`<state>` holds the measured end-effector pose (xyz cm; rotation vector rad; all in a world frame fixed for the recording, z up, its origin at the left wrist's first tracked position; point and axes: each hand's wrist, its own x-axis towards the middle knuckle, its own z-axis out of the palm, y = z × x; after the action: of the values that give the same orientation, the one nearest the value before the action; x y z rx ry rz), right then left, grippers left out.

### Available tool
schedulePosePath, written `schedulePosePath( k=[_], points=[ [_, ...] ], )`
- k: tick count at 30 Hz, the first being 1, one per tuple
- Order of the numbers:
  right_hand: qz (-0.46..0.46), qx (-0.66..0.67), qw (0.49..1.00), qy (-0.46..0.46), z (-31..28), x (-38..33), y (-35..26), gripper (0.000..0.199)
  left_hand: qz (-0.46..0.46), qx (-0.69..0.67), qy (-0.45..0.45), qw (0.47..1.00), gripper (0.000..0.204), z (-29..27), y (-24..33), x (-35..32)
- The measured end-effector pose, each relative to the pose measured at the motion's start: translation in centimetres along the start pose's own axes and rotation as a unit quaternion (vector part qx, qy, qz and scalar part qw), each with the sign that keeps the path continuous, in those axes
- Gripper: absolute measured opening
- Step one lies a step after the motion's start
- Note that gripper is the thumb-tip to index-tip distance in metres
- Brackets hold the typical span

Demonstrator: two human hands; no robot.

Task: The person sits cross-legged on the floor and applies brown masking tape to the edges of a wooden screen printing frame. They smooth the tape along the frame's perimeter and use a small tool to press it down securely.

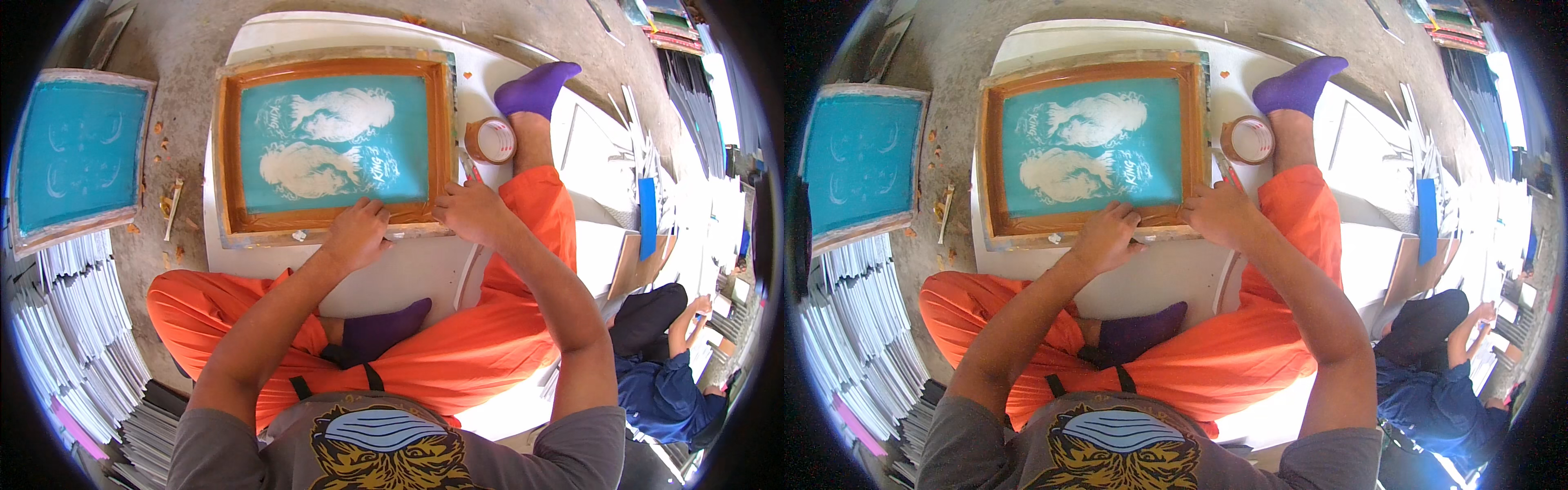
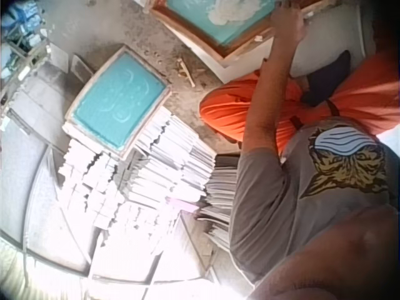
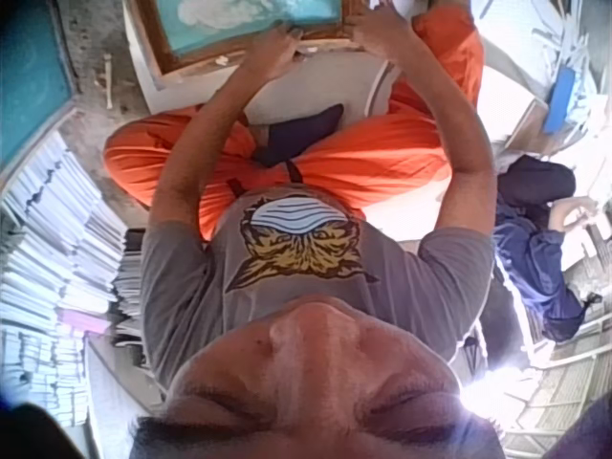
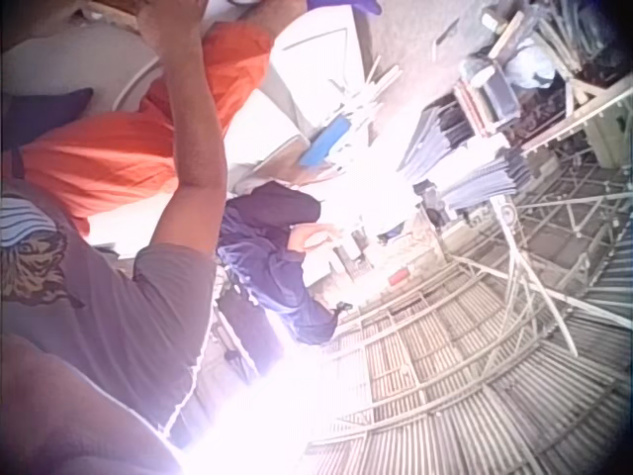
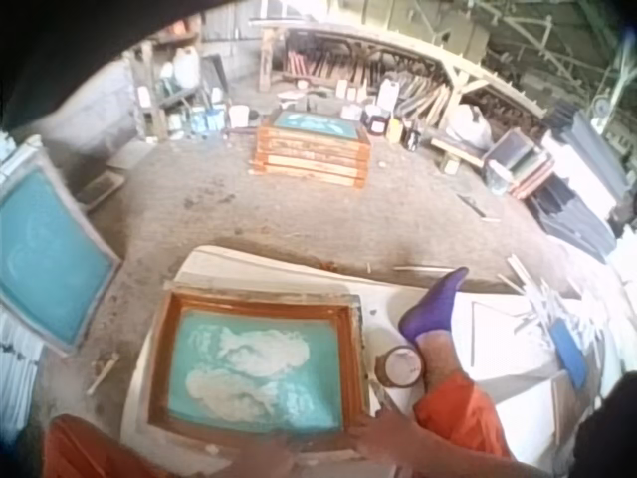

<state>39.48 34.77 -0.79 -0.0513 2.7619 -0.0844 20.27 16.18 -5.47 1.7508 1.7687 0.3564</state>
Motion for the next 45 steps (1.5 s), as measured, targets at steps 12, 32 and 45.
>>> schedulePosePath(
  k=[12,32,45],
  points=[
    [-0.016,-0.012,1.0,-0.017,-0.1,0.2,-0.1,0.017,-0.01,0.015,-0.008,1.0,0.046,0.0,0.1,0.1],
    [0.046,0.158,0.986,0.03,1.3,0.0,0.2,0.02,-0.038,-0.047,-0.003,0.998,0.048,1.1,3.3,3.1],
    [0.153,0.395,0.899,0.113,2.2,-0.8,1.2,0.027,-0.048,-0.05,0.015,0.998,0.042,1.9,3.8,3.3]
  ],
)
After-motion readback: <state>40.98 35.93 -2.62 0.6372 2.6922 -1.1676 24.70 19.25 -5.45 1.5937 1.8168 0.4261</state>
